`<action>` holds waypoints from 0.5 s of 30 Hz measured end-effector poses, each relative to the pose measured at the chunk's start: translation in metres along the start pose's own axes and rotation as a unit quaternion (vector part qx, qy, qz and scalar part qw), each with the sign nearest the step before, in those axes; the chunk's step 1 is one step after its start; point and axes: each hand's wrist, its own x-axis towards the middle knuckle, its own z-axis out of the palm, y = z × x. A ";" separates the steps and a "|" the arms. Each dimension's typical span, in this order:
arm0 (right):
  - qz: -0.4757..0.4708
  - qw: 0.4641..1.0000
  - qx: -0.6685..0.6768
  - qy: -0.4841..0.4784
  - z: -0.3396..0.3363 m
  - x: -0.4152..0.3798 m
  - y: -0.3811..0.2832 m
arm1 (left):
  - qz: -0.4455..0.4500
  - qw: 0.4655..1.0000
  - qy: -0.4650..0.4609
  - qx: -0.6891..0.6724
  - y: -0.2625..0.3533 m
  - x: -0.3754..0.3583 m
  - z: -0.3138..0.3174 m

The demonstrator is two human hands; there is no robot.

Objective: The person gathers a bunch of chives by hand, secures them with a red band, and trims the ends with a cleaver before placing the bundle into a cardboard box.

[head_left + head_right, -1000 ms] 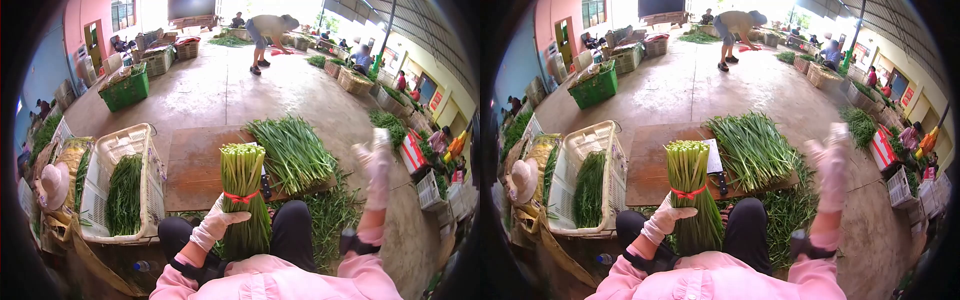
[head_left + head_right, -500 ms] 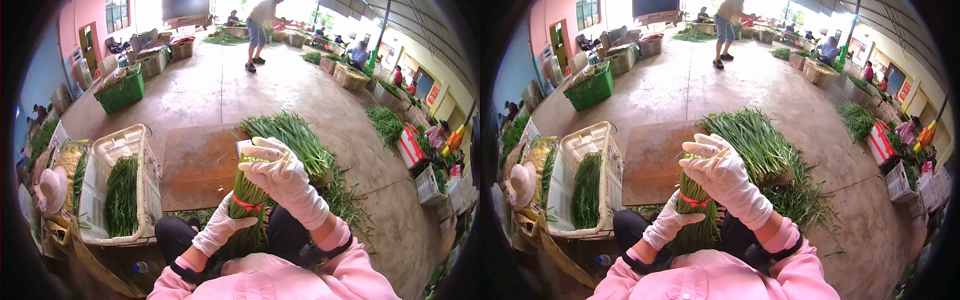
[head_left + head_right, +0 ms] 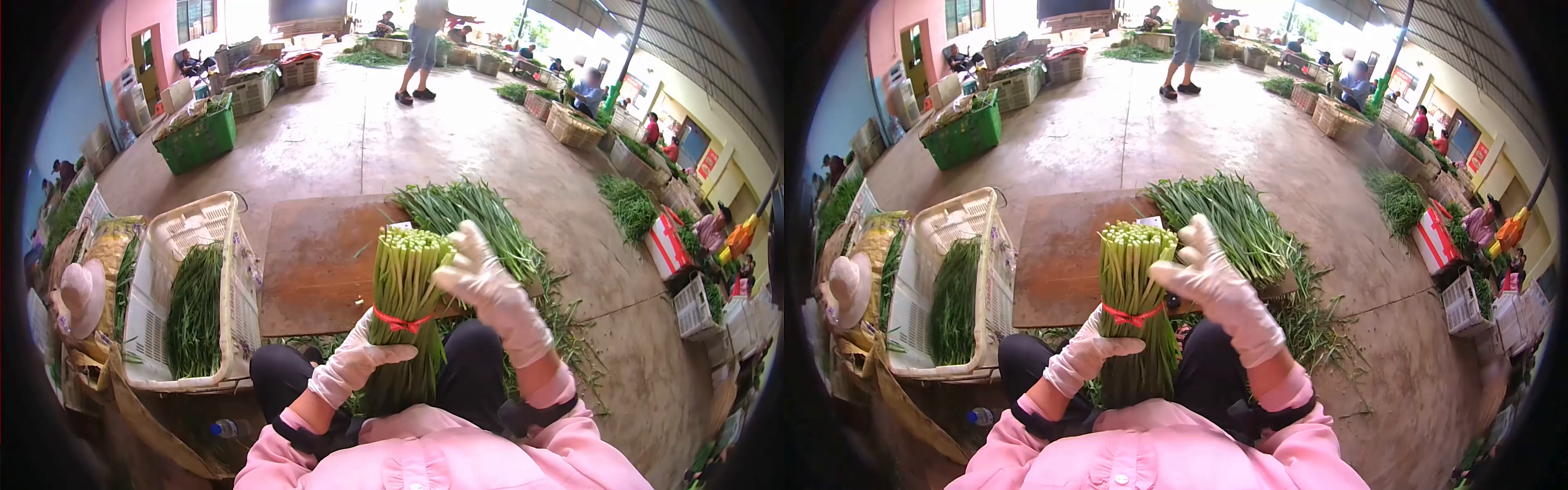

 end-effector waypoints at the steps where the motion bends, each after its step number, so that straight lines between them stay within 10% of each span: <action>1: 0.025 0.999 0.042 -0.022 0.019 -0.003 0.004 | -0.013 0.999 -0.008 -0.032 0.000 0.000 -0.001; 6: 0.016 0.989 0.063 -0.129 0.050 0.022 0.009 | -0.015 1.000 -0.005 -0.008 0.013 -0.007 0.003; 9: -0.038 0.989 0.054 -0.130 0.069 0.034 -0.026 | 0.211 0.928 0.155 0.266 0.038 -0.019 -0.017; 12: -0.127 0.987 -0.026 -0.094 0.087 0.030 -0.080 | 0.119 0.919 0.332 0.177 0.090 -0.050 -0.039; 14: -0.346 0.905 -0.217 -0.122 0.096 0.026 -0.099 | 0.059 0.900 0.376 0.210 0.106 -0.059 -0.040; 15: -0.347 0.904 -0.214 -0.127 0.102 0.026 -0.095 | 0.211 0.758 0.368 0.495 0.097 -0.053 -0.039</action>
